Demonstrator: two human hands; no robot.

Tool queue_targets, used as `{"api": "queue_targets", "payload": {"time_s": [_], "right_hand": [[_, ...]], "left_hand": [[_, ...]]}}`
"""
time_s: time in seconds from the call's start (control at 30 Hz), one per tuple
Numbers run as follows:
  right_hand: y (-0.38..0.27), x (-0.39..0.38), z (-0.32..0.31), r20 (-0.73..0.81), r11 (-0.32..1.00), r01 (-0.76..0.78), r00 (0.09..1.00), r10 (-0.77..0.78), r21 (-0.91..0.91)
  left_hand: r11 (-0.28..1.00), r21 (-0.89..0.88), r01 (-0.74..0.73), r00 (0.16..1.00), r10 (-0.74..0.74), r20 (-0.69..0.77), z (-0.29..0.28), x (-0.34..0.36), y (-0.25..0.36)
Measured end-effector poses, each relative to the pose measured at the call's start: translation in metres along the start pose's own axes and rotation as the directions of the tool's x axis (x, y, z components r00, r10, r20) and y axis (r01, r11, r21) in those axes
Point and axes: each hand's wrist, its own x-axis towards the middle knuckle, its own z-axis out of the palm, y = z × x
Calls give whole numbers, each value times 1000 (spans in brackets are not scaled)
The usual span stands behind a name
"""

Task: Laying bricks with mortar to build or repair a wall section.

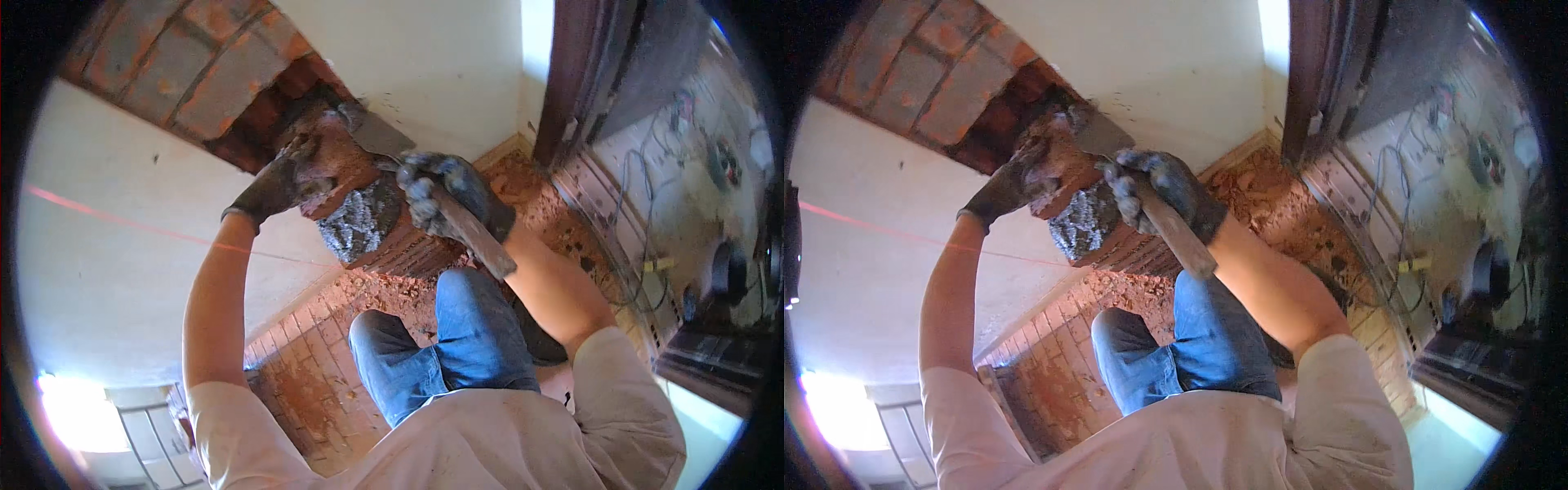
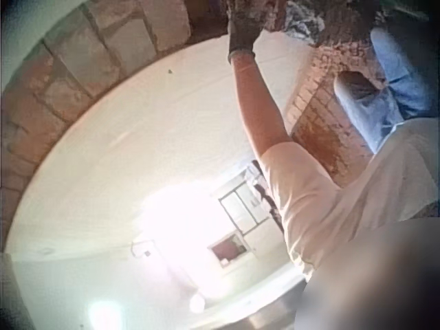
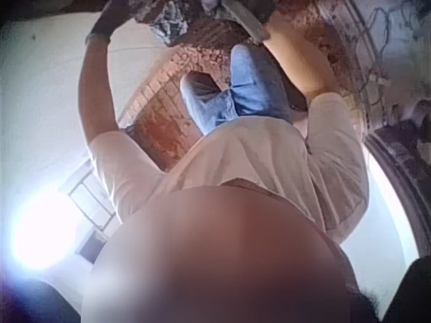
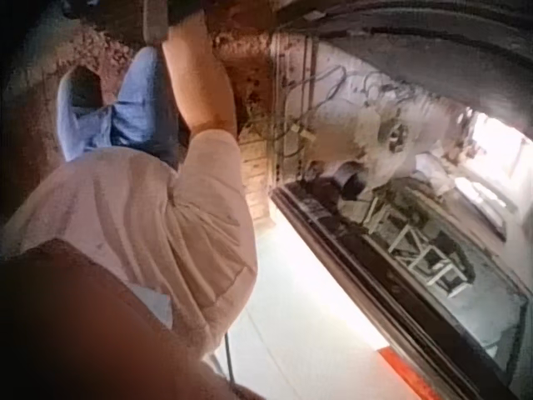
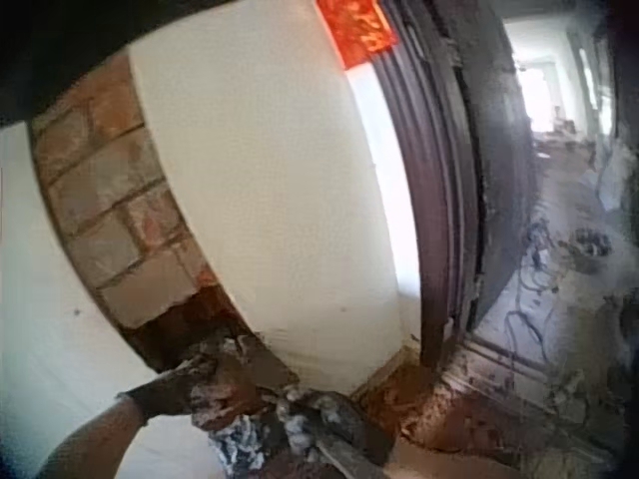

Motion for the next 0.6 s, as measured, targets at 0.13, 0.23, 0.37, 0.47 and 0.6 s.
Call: {"api": "queue_targets", "payload": {"time_s": [0.13,0.23,0.37,0.47,0.6], "right_hand": [[43,-29,62,-264,904,227,905,-333,-361],[75,-50,91,-232,645,389,709,-666,-658],[94,-47,100,-13,335,636,456,-890,-695],[97,-13,94,118,-18,406,224,-967,-914],[67,48,64,383,-549,-159,559,-735,-821]], "left_hand": [[994,87,71,990,-81,112,4,-2,2],[993,119,2,999,-6,34,12,-5,-1],[983,180,-22,996,37,-80,26,-7,-4],[877,-323,357,921,-387,-33,29,-5,-1],[887,-299,352,925,-378,-32,24,1,4]]}}
